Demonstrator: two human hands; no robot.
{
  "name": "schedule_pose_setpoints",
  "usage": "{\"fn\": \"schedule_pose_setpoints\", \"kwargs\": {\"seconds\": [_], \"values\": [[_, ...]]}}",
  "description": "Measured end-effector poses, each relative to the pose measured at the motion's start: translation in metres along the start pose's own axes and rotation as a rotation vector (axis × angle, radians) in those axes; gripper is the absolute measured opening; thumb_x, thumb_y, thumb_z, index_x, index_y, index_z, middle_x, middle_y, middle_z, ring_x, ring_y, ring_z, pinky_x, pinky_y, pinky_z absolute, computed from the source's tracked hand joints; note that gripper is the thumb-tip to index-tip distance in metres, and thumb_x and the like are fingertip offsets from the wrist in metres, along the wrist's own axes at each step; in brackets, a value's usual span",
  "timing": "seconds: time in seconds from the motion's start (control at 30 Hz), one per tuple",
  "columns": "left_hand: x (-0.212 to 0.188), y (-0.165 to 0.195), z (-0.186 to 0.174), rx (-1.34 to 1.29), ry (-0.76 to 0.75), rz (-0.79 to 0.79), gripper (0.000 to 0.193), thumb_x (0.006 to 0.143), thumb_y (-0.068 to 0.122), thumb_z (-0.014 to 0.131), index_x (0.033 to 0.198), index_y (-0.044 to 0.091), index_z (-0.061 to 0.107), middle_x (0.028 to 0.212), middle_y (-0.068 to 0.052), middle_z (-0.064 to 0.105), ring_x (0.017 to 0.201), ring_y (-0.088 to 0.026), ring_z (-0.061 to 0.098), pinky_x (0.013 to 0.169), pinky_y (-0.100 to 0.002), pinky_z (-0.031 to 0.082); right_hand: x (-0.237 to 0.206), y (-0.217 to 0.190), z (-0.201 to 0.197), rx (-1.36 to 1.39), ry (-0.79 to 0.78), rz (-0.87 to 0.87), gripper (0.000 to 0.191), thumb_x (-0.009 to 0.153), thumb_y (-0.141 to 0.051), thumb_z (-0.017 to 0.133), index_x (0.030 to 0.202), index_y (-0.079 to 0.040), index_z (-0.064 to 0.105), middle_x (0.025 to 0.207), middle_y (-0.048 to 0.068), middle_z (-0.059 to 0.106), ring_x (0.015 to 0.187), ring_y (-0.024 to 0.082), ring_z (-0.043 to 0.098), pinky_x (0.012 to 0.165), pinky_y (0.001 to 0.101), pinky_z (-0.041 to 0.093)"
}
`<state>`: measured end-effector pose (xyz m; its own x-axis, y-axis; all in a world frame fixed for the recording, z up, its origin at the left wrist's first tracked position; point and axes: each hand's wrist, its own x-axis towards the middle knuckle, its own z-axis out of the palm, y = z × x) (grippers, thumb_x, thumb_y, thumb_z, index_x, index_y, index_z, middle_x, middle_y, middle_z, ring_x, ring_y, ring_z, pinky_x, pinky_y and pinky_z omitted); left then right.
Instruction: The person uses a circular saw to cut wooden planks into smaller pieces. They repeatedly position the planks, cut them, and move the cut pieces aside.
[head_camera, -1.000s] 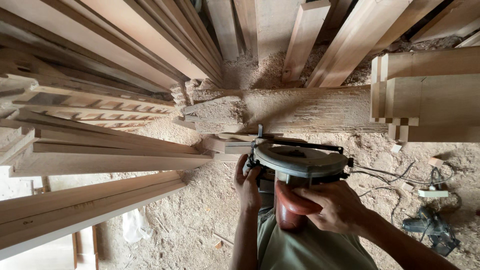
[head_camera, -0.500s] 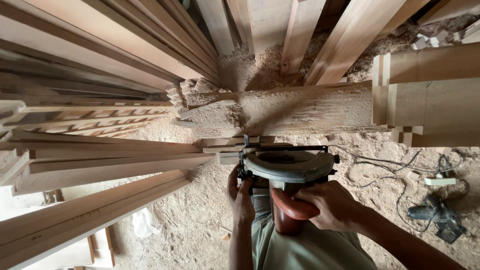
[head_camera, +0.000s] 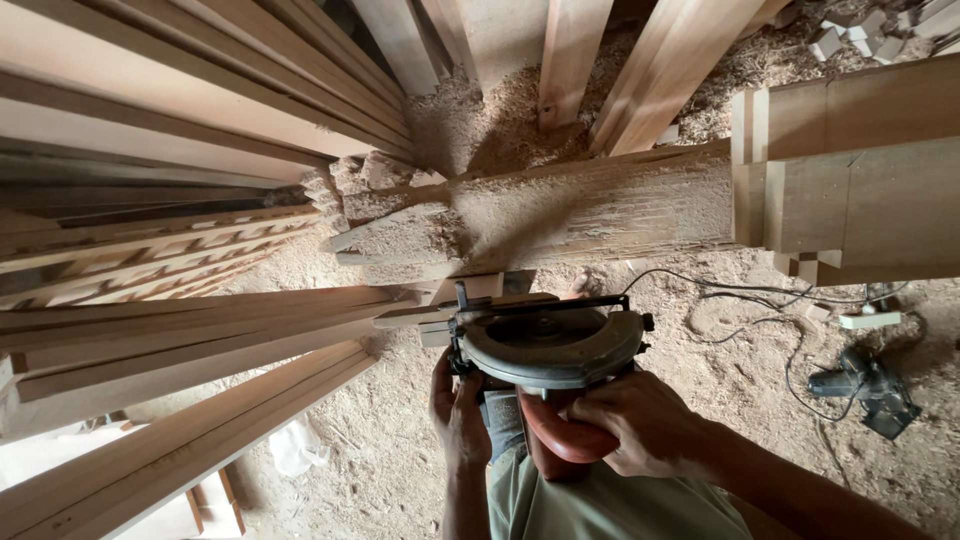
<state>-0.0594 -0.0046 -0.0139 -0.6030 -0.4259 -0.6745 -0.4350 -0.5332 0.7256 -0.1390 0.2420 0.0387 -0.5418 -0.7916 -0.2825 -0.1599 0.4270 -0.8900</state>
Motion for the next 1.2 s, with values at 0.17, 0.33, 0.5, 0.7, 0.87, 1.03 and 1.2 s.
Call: {"fn": "schedule_pose_setpoints", "kwargs": {"seconds": [0.17, 0.33, 0.5, 0.7, 0.87, 1.03, 1.2], "values": [[0.0, 0.001, -0.004, 0.006, -0.007, 0.02, 0.051, 0.092, 0.001, 0.059, 0.142, -0.005, 0.053, 0.124, -0.016, 0.068, 0.109, -0.022, 0.069, 0.096, -0.037, 0.057, 0.003, -0.002, 0.001, 0.019, -0.029, 0.015, 0.05, 0.056, -0.009, 0.081, 0.106, -0.009, 0.076, 0.095, 0.01, 0.078, 0.087, 0.031, 0.075, 0.077, 0.0428, 0.059], [0.005, 0.004, -0.01, 0.034, 0.046, -0.018, 0.052, 0.091, 0.0, 0.06, 0.142, -0.003, 0.053, 0.123, -0.015, 0.069, 0.108, -0.021, 0.07, 0.094, -0.036, 0.058, 0.009, -0.004, 0.006, 0.03, -0.01, -0.003, 0.045, 0.058, -0.008, 0.083, 0.103, -0.01, 0.078, 0.093, 0.007, 0.079, 0.084, 0.027, 0.076, 0.082, 0.043, 0.057], [0.008, 0.006, -0.021, 0.004, 0.028, -0.028, 0.053, 0.091, -0.001, 0.06, 0.143, -0.003, 0.052, 0.121, -0.017, 0.069, 0.106, -0.023, 0.07, 0.092, -0.036, 0.058, 0.016, -0.006, 0.012, 0.042, -0.011, 0.013, 0.041, 0.061, -0.008, 0.083, 0.102, -0.01, 0.078, 0.092, 0.007, 0.079, 0.084, 0.027, 0.076, 0.08, 0.0424, 0.057], [0.011, 0.011, -0.027, -0.006, 0.016, 0.0, 0.052, 0.092, 0.0, 0.06, 0.143, -0.005, 0.051, 0.126, -0.016, 0.067, 0.11, -0.022, 0.068, 0.094, -0.035, 0.058, 0.022, -0.01, 0.017, -0.01, 0.04, -0.039, 0.045, 0.056, -0.009, 0.083, 0.101, -0.009, 0.077, 0.09, 0.008, 0.078, 0.083, 0.029, 0.075, 0.077, 0.0451, 0.056], [0.013, 0.018, -0.04, 0.023, -0.001, 0.043, 0.052, 0.093, 0.002, 0.062, 0.143, -0.006, 0.051, 0.128, -0.014, 0.065, 0.114, -0.02, 0.067, 0.099, -0.034, 0.056, 0.031, -0.014, 0.027, -0.029, 0.043, -0.066, 0.044, 0.057, -0.009, 0.082, 0.1, -0.009, 0.078, 0.091, 0.007, 0.079, 0.085, 0.029, 0.075, 0.077, 0.0452, 0.057], [0.016, 0.021, -0.054, 0.054, 0.01, 0.077, 0.055, 0.09, 0.005, 0.066, 0.142, -0.005, 0.053, 0.124, -0.016, 0.068, 0.11, -0.024, 0.069, 0.096, -0.04, 0.058, 0.039, -0.017, 0.039, -0.02, 0.04, -0.061, 0.045, 0.057, -0.009, 0.084, 0.102, -0.008, 0.078, 0.093, 0.008, 0.079, 0.085, 0.027, 0.076, 0.08, 0.0444, 0.057], [0.019, 0.024, -0.071, 0.118, 0.047, 0.078, 0.056, 0.09, 0.007, 0.067, 0.144, -0.004, 0.054, 0.122, -0.017, 0.07, 0.111, -0.023, 0.07, 0.099, -0.039, 0.058, 0.046, -0.018, 0.052, 0.013, 0.027, -0.054, 0.048, 0.057, -0.008, 0.084, 0.105, -0.007, 0.078, 0.096, 0.009, 0.079, 0.086, 0.027, 0.077, 0.082, 0.0433, 0.058]]}}
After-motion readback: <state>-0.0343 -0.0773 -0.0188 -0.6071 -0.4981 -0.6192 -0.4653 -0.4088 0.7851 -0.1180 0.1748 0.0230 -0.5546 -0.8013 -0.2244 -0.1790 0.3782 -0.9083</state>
